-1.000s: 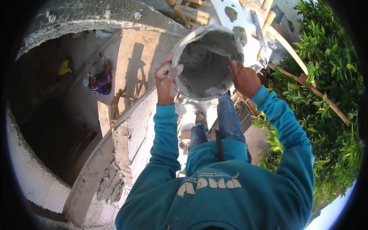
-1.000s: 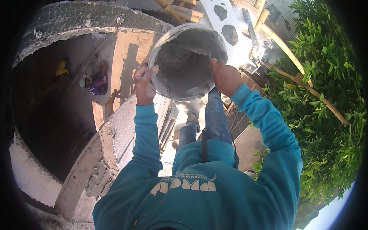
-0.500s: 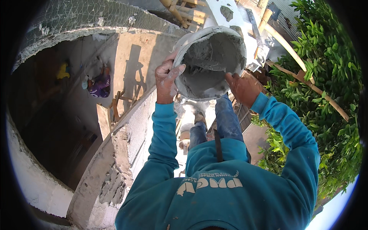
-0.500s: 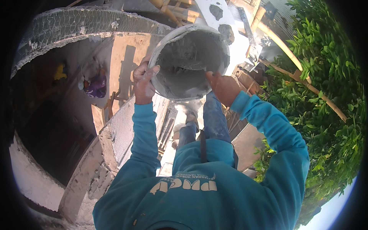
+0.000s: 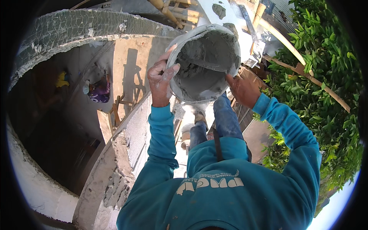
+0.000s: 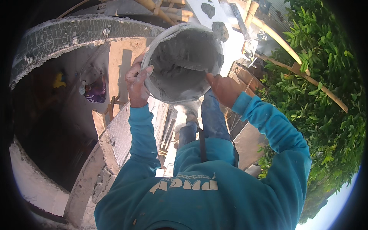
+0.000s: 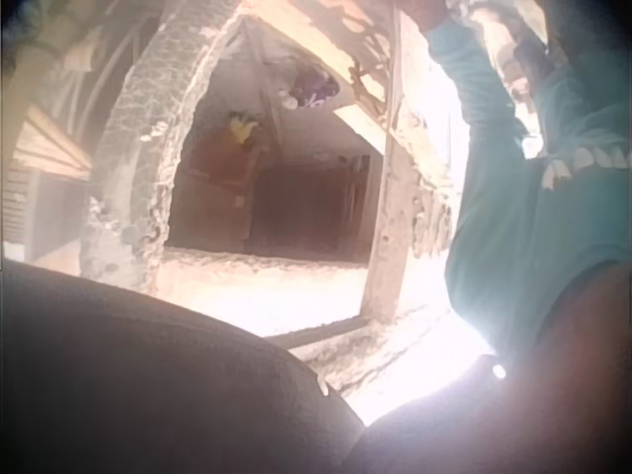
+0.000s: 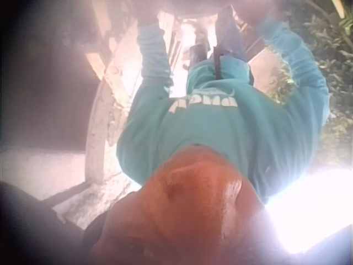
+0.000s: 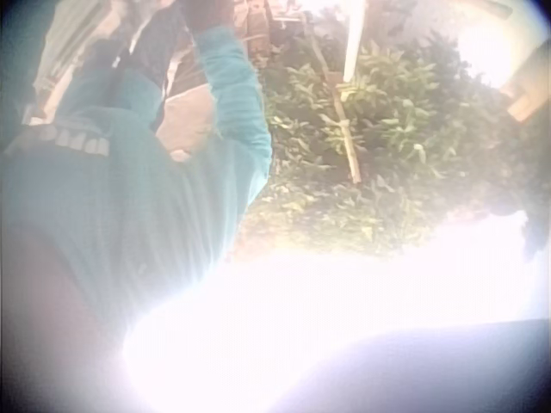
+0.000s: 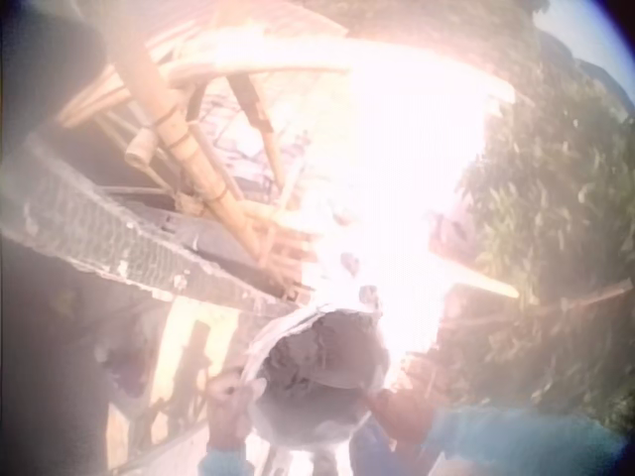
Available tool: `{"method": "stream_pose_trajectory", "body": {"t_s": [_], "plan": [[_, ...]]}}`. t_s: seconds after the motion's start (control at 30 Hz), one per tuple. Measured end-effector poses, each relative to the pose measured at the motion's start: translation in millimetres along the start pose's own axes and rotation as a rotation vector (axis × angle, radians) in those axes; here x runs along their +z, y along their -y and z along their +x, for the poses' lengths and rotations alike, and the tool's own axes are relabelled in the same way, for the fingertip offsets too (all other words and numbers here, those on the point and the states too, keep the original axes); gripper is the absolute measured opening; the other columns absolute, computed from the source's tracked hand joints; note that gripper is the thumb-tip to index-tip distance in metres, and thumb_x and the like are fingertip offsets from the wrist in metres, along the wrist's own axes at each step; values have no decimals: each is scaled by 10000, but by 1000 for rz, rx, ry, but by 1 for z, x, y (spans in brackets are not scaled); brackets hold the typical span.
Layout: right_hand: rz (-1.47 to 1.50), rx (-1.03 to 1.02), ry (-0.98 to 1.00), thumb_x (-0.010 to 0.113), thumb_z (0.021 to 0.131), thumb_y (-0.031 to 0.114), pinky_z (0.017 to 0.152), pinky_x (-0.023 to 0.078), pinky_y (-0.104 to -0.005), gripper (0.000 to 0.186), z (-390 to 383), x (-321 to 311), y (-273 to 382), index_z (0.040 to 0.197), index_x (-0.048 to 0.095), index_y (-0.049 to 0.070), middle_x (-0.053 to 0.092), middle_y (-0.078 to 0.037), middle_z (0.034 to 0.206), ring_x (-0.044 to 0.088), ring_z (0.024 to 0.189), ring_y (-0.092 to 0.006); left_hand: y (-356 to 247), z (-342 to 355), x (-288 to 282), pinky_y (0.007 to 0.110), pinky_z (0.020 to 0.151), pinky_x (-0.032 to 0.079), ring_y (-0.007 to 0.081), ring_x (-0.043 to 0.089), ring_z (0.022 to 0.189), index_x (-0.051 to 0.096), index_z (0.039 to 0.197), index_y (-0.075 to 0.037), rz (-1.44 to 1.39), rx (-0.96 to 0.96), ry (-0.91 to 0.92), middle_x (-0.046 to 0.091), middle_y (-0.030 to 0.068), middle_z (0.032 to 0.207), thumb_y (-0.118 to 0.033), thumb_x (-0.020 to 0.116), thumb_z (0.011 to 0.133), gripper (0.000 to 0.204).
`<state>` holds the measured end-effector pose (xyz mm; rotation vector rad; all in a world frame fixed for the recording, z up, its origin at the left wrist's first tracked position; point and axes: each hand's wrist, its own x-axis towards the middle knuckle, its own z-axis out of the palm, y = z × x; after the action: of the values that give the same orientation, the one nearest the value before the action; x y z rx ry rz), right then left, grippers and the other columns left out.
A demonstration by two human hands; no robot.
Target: The person scoops cement from a bucket with a trowel and applies it to a wall surface, smoothing it in place. The person repeatedly transfers material from the bucket to the wall and spreads it with the trowel.
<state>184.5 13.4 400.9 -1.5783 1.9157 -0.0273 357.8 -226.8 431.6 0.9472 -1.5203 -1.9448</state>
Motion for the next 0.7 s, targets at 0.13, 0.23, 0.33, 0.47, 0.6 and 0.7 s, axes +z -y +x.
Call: {"method": "stream_pose_trajectory", "body": {"t_s": [0.13,0.23,0.33,0.47,0.6,0.7], "plan": [[-48,-107,112,577,862,51,536,510,-406,415,-18,-8,-12,1255,457,-6,617,-150,796,648,642,-306,15,-11,-8,363,1046,387,195,570,1144,542,657,50,44,-35,31,589,234,1368,-90,771,805,306],[-67,-1,-18,554,889,54,524,508,-409,381,-15,-11,-15,1255,464,-1,619,-154,800,647,630,-313,19,-15,-7,365,1045,389,200,571,1142,532,649,43,4,-33,7,588,245,1366,-91,759,812,309],[-9,87,-205,537,911,64,512,507,-416,349,5,-8,-5,1248,475,2,618,-157,806,653,625,-314,13,-13,-1,374,1048,389,214,572,1148,531,645,40,37,9,12,593,257,1353,-95,751,813,308],[-55,42,17,548,895,89,523,518,-427,376,-16,1,10,1252,478,-6,626,-152,769,659,616,-311,6,-9,1,391,1060,381,233,572,1166,518,635,38,49,22,19,598,266,1341,-101,750,809,322],[-13,-65,5,560,882,102,553,525,-446,411,-23,3,-7,1267,489,-20,632,-163,702,660,621,-316,21,-20,-2,404,1068,373,257,573,1201,468,608,29,67,13,-26,597,264,1343,-91,749,804,363],[168,219,20,574,921,160,575,477,-492,562,-5,8,-17,1387,362,-73,625,-167,741,619,648,-351,11,-22,4,443,1129,338,279,574,1227,505,615,42,73,-4,-32,604,268,1328,-76,739,804,323]]}}
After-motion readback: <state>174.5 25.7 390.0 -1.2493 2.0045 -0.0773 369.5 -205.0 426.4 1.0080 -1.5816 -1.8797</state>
